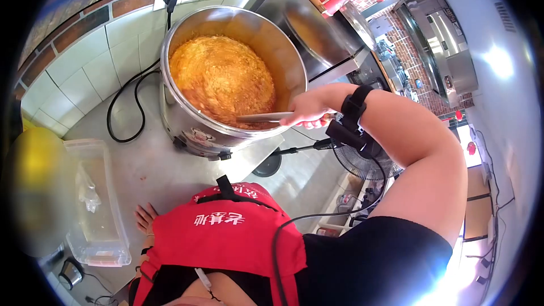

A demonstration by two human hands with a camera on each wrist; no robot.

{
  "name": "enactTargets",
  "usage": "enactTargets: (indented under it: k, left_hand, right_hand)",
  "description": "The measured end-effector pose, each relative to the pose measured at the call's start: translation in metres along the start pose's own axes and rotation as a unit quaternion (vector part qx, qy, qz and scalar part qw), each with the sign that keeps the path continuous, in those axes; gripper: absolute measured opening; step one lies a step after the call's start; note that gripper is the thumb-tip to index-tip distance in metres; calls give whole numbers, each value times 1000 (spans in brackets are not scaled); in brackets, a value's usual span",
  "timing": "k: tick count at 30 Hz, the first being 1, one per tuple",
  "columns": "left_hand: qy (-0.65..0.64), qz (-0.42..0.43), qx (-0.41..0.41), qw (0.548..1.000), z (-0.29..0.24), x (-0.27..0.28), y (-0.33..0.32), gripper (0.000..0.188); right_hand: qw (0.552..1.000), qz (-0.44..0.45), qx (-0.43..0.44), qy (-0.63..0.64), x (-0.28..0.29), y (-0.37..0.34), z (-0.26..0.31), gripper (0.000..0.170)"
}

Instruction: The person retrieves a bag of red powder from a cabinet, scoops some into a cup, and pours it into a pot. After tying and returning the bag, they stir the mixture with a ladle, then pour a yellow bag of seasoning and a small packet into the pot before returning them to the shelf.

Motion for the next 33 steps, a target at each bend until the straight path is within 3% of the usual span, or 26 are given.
enactTargets:
  k: [1,2,3,4,5,6,7,8,11,12,13,14,18,19,20,21,22,23,25,27,30,33]
  left_hand:
    - [88,-179,-23,980,4,-9,7,103]
    - [174,-350,-45,919,1,-6,2,103]
    - [178,-353,-45,917,-7,20,-8,103]
    - [91,-168,-18,981,-8,29,-6,102]
    - [0,25,10,1000,-10,27,-10,102]
    - [4,21,12,1000,-3,9,-2,102]
    - [133,-196,-1,971,2,-2,7,101]
    - [255,-401,-16,880,-1,-3,1,101]
    - [270,-413,-15,870,-3,2,-2,101]
    - [273,-416,-16,868,-12,21,-10,101]
    - [144,-200,5,969,-11,35,-7,101]
    - [5,31,26,999,-10,26,-8,101]
    - [-8,19,25,999,-5,6,-1,102]
    - [131,-188,18,973,2,-3,7,103]
    - [262,-383,10,886,-10,12,-7,103]
    - [262,-384,12,885,-7,13,-5,103]
    - [134,-189,21,973,-7,27,-4,103]
    - [-4,18,29,999,-9,21,-6,103]
    - [-5,15,27,1000,-7,18,-5,103]
    - [-5,11,26,1000,-6,17,-4,102]
    - [-4,20,23,1000,-7,18,-3,100]
    - [-7,35,21,999,-5,17,-5,98]
  right_hand:
    - [1000,-16,18,7,2,3,5,42]
    - [999,-32,37,15,5,5,7,43]
    - [996,-36,73,26,9,14,6,46]
    - [996,-37,78,27,13,15,4,46]
    - [990,-96,102,16,21,15,7,48]
    - [980,-153,125,5,29,14,8,49]
    - [975,-186,123,-3,37,14,6,49]
    - [974,-188,129,1,39,13,5,49]
    - [933,-323,125,-98,56,9,-4,45]
    - [932,-326,126,-94,56,13,-13,45]
    - [897,-403,108,-143,60,11,-20,43]
    - [854,-477,88,-191,64,5,-24,41]
    - [834,-510,11,-212,72,6,-47,43]
    - [833,-511,12,-212,75,11,-53,43]
    - [825,-524,10,-213,79,17,-60,42]
    - [816,-537,8,-215,84,22,-64,41]
    - [815,-539,10,-215,87,27,-63,41]
    - [818,-538,3,-205,91,32,-64,40]
    - [820,-539,-1,-195,96,38,-58,39]
    - [857,-493,33,-147,99,50,-41,37]
    - [872,-469,57,-125,105,73,-13,37]
    - [879,-437,109,-154,101,82,17,36]
Point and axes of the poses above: each hand's wrist, its own y-axis towards the middle knuckle, its own x-axis out of the back of the hand, z = x × y, the point moved 6 cm from there along y, towards the middle knuckle, and after that the axes turned 2 degrees about z, right-handed, at the moved point
